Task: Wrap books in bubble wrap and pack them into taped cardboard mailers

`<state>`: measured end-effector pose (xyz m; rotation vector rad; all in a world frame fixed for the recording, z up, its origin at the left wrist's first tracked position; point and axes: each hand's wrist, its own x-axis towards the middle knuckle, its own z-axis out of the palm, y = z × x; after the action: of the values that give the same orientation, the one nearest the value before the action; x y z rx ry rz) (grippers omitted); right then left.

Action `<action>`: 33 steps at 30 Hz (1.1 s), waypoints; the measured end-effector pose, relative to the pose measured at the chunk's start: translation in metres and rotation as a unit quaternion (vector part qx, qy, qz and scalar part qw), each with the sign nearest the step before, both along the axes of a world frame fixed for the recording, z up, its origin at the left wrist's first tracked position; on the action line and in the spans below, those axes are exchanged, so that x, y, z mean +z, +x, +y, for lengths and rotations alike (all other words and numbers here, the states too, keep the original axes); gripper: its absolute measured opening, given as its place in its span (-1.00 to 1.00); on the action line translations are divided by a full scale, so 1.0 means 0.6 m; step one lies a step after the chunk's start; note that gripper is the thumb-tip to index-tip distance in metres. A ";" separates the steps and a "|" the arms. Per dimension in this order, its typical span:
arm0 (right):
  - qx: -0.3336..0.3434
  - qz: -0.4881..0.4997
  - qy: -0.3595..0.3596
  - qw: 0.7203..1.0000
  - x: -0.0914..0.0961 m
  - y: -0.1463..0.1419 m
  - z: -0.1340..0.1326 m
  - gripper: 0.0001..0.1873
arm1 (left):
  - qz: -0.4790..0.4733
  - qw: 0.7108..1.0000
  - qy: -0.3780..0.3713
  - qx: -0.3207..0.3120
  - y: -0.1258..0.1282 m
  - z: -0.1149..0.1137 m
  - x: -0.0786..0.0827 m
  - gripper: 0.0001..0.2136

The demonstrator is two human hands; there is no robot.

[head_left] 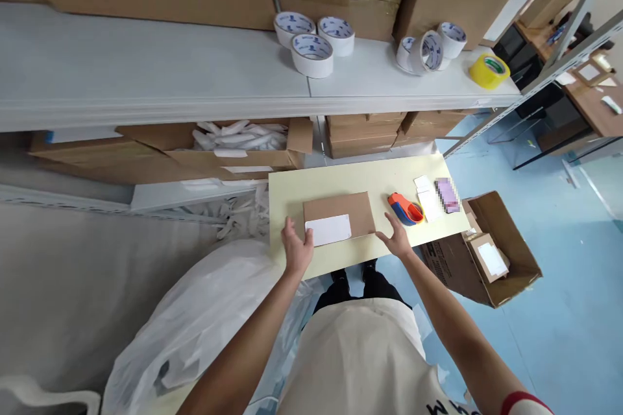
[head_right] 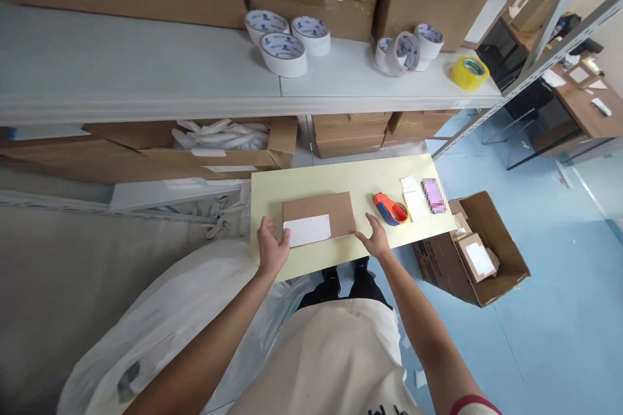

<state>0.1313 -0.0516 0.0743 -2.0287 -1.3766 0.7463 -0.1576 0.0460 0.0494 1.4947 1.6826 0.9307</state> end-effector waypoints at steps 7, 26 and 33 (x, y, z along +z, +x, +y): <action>-0.030 -0.165 -0.201 0.965 0.007 0.119 0.031 -0.38 | 0.069 0.991 0.060 -0.097 0.096 0.021 0.090 -0.35; 0.074 0.409 -0.022 0.909 0.052 0.206 -0.082 -0.55 | -0.107 0.785 -0.456 -0.406 0.411 0.080 0.198 -0.59; 0.002 0.510 -0.042 0.859 0.025 0.205 -0.080 -0.46 | 0.071 0.826 -0.395 -0.397 0.458 0.104 0.179 -0.81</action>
<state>0.2542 -0.0997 0.0893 -1.2722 -0.6990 1.5875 0.1175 0.1083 0.1567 1.4351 1.0926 -0.3191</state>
